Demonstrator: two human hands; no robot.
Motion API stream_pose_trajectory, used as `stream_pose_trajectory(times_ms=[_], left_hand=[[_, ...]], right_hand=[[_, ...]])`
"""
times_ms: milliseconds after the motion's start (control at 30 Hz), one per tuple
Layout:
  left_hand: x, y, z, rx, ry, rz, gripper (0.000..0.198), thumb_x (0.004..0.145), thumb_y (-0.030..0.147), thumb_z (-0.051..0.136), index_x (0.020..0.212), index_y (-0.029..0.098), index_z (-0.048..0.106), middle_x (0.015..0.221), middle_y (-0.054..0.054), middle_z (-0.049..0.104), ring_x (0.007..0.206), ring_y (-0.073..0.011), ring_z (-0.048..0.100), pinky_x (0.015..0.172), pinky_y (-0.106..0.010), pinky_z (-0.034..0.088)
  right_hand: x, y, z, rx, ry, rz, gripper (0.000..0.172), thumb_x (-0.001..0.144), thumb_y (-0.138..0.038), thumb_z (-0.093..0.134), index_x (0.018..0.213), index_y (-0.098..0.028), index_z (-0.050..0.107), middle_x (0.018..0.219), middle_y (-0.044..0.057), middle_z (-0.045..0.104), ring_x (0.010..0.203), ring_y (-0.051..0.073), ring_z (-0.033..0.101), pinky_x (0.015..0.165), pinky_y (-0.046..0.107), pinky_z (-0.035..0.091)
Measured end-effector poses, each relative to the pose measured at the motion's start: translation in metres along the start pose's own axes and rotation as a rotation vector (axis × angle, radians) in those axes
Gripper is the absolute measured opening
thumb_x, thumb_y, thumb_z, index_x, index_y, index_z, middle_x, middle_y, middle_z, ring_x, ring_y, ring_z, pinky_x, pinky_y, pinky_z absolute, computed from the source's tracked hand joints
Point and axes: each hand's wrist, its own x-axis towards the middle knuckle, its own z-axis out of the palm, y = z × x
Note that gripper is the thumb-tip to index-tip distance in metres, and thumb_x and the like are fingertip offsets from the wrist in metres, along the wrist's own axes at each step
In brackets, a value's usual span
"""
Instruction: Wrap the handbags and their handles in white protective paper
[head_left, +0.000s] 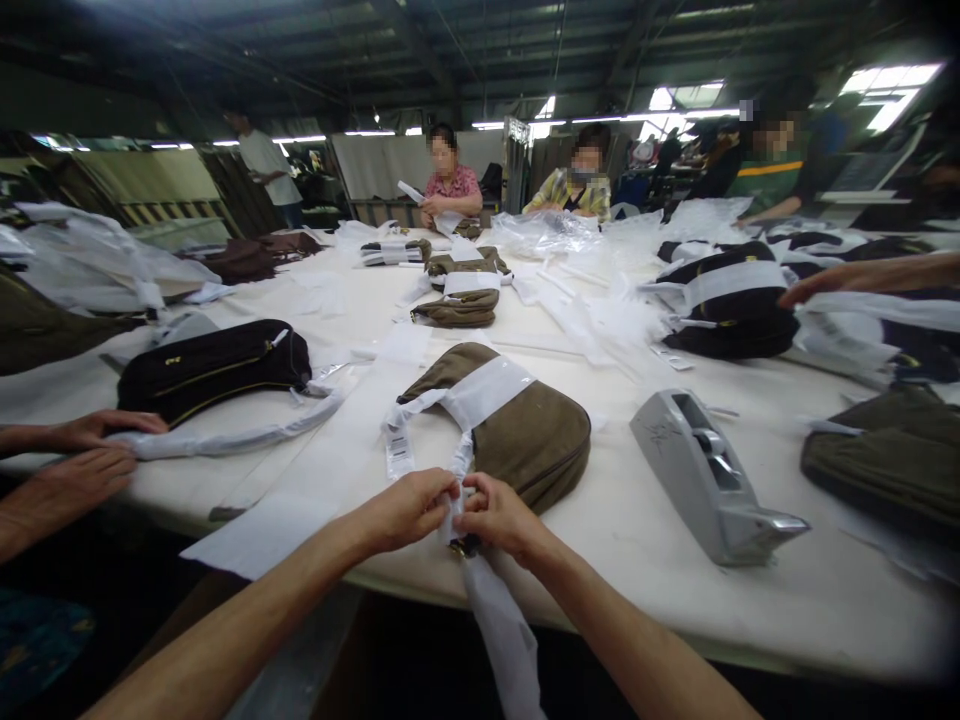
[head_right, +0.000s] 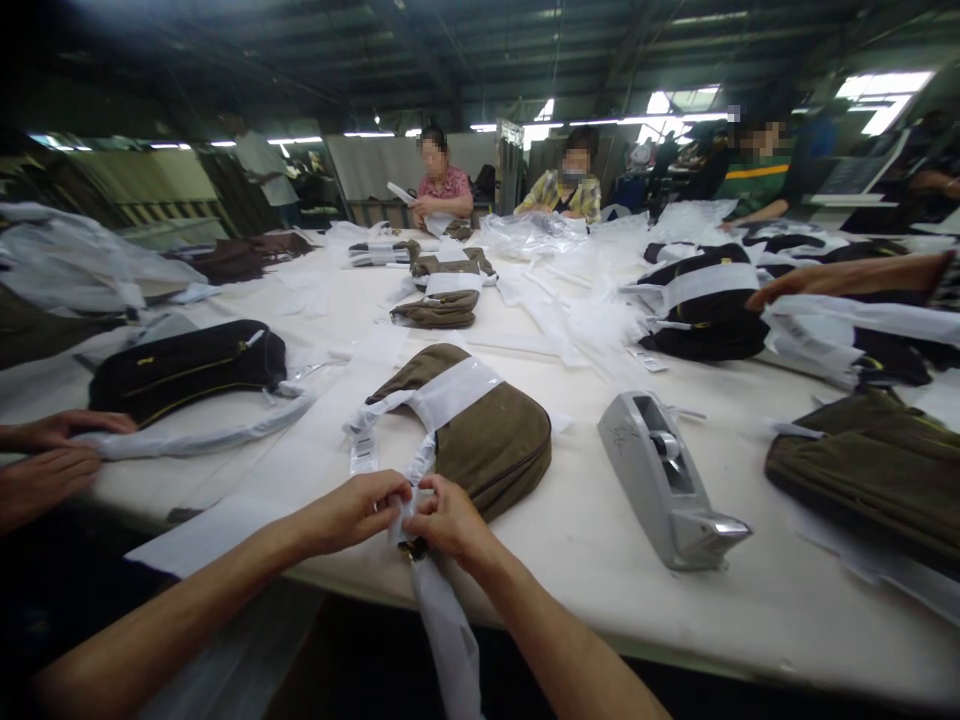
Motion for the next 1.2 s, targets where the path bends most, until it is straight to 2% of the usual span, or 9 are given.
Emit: stream_pose_trajectory(times_ms=[233, 500, 600, 700, 767, 867, 1033, 1200], left_hand=[[0.002, -0.002, 0.003, 0.084, -0.035, -0.103, 0.008, 0.067, 0.018, 0.052, 0.075, 0.018, 0.054, 0.075, -0.002, 0.058, 0.069, -0.0168, 0.052, 0.063, -0.025, 0.037], [-0.003, 0.0, 0.009, 0.091, 0.002, -0.191, 0.012, 0.071, 0.023, 0.05, 0.08, 0.017, 0.055, 0.08, -0.005, 0.058, 0.074, -0.0206, 0.054, 0.068, -0.03, 0.039], [-0.003, 0.002, 0.006, 0.043, -0.002, -0.219, 0.007, 0.067, 0.02, 0.051, 0.072, 0.017, 0.054, 0.076, -0.004, 0.057, 0.074, -0.0198, 0.054, 0.068, -0.03, 0.039], [0.0, -0.001, 0.002, -0.076, -0.072, -0.261, 0.004, 0.066, 0.019, 0.049, 0.065, 0.016, 0.052, 0.063, -0.001, 0.055, 0.06, -0.0154, 0.054, 0.058, -0.026, 0.041], [0.002, -0.006, 0.0, -0.174, -0.131, -0.284, 0.007, 0.068, 0.022, 0.048, 0.067, 0.016, 0.051, 0.057, 0.001, 0.054, 0.054, -0.0137, 0.054, 0.051, -0.023, 0.042], [0.001, -0.012, 0.0, -0.266, -0.165, -0.305, 0.014, 0.07, 0.029, 0.047, 0.072, 0.016, 0.05, 0.058, 0.001, 0.056, 0.056, -0.0141, 0.056, 0.049, -0.022, 0.043], [0.0, -0.01, 0.001, -0.238, -0.085, -0.317, 0.014, 0.069, 0.029, 0.05, 0.071, 0.015, 0.054, 0.057, 0.003, 0.051, 0.054, -0.0118, 0.051, 0.051, -0.021, 0.04], [0.003, -0.004, 0.0, -0.212, -0.032, -0.304, 0.007, 0.063, 0.023, 0.056, 0.063, 0.016, 0.057, 0.06, 0.002, 0.052, 0.063, -0.0137, 0.049, 0.06, -0.023, 0.037]], right_hand=[[0.0, 0.0, 0.01, -0.273, 0.145, -0.126, 0.038, 0.061, -0.011, 0.057, 0.098, -0.015, 0.058, 0.058, -0.005, 0.051, 0.053, 0.008, 0.045, 0.049, 0.018, 0.033], [0.0, -0.002, 0.01, -0.487, 0.166, -0.204, 0.023, 0.06, -0.013, 0.055, 0.082, -0.018, 0.062, 0.059, -0.004, 0.056, 0.053, 0.01, 0.048, 0.051, 0.019, 0.031], [0.0, -0.001, 0.011, -0.538, 0.173, -0.205, 0.022, 0.062, -0.017, 0.056, 0.083, -0.018, 0.062, 0.061, -0.002, 0.059, 0.055, 0.011, 0.051, 0.052, 0.019, 0.032], [0.001, 0.0, 0.012, -0.578, 0.182, -0.198, 0.024, 0.064, -0.019, 0.056, 0.088, -0.019, 0.062, 0.064, -0.001, 0.061, 0.056, 0.012, 0.053, 0.053, 0.02, 0.032], [0.001, 0.001, 0.013, -0.593, 0.186, -0.194, 0.03, 0.065, -0.02, 0.056, 0.095, -0.019, 0.061, 0.067, -0.001, 0.063, 0.058, 0.012, 0.055, 0.054, 0.02, 0.033], [0.002, 0.002, 0.014, -0.599, 0.191, -0.184, 0.04, 0.066, -0.022, 0.056, 0.106, -0.02, 0.057, 0.071, 0.0, 0.066, 0.06, 0.013, 0.057, 0.055, 0.02, 0.035], [0.001, 0.0, 0.014, -0.591, 0.186, -0.169, 0.033, 0.066, -0.021, 0.056, 0.099, -0.021, 0.06, 0.069, -0.001, 0.065, 0.062, 0.013, 0.057, 0.058, 0.02, 0.035], [0.002, -0.001, 0.013, -0.543, 0.172, -0.134, 0.022, 0.063, -0.019, 0.058, 0.086, -0.02, 0.061, 0.066, -0.001, 0.062, 0.06, 0.012, 0.053, 0.056, 0.021, 0.031]])
